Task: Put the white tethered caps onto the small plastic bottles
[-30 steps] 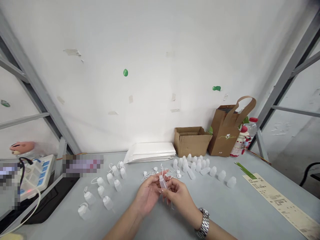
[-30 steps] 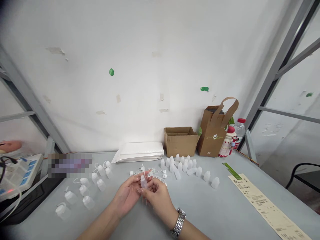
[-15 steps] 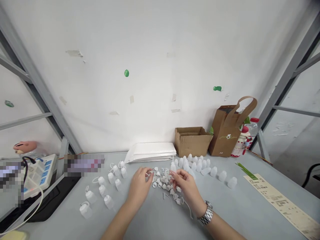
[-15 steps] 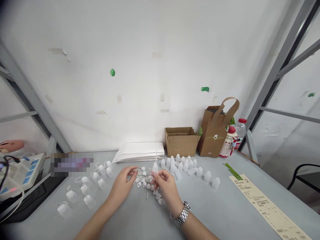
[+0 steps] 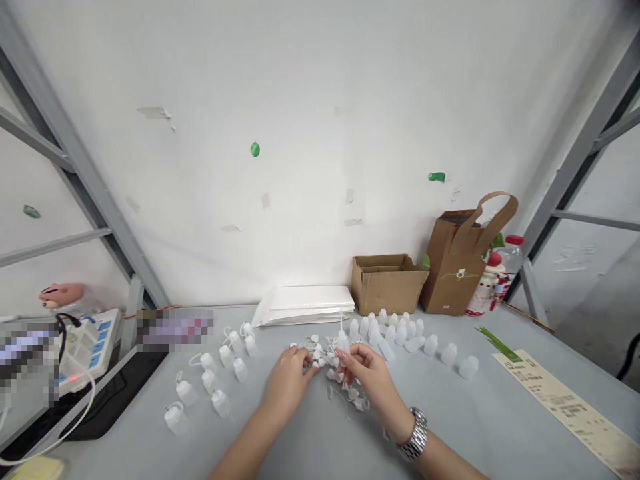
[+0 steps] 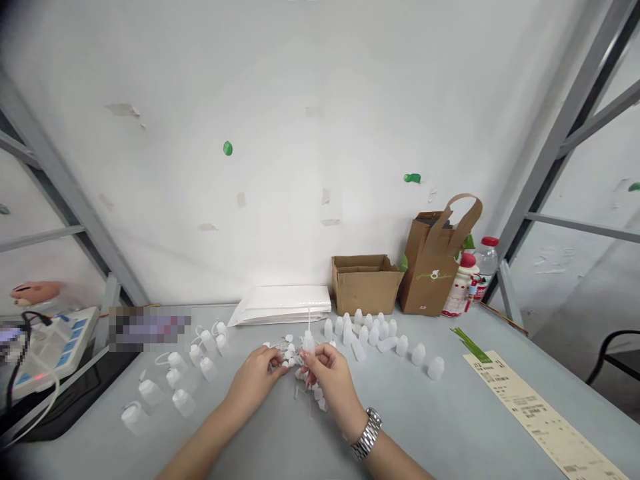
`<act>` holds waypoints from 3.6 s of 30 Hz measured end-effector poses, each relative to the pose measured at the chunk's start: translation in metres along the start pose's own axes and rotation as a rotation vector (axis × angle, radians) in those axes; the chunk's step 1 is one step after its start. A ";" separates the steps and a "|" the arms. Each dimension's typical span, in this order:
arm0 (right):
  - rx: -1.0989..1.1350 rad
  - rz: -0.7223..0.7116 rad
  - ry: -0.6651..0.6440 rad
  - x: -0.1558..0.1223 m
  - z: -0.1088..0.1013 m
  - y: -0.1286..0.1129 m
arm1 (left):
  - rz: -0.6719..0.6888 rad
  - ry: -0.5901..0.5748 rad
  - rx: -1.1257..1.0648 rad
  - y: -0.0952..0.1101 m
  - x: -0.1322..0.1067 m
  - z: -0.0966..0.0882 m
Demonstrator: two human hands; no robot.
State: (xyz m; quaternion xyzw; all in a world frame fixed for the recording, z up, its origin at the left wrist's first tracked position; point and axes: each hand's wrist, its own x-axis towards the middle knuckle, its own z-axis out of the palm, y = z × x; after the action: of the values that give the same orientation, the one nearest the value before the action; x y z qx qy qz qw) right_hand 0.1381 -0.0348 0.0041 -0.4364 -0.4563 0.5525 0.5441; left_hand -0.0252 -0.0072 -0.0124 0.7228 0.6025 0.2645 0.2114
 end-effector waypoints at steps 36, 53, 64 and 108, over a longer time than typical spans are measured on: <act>-0.504 -0.163 0.072 -0.014 0.008 0.011 | -0.266 -0.130 -1.399 0.030 -0.007 -0.010; -1.084 -0.532 0.079 -0.020 0.004 0.022 | -0.219 -0.111 -1.156 0.026 -0.007 -0.006; 0.061 0.222 -0.285 -0.003 0.003 0.004 | -0.166 -0.048 -1.148 0.024 -0.003 -0.011; 0.108 0.236 -0.268 -0.002 0.002 0.007 | -0.184 -0.092 -1.153 0.019 0.000 -0.013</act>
State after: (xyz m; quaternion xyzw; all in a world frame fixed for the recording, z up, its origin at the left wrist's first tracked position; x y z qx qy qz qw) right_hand 0.1347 -0.0372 -0.0022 -0.3795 -0.4401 0.6895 0.4323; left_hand -0.0193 -0.0104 0.0096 0.4465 0.4118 0.4983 0.6186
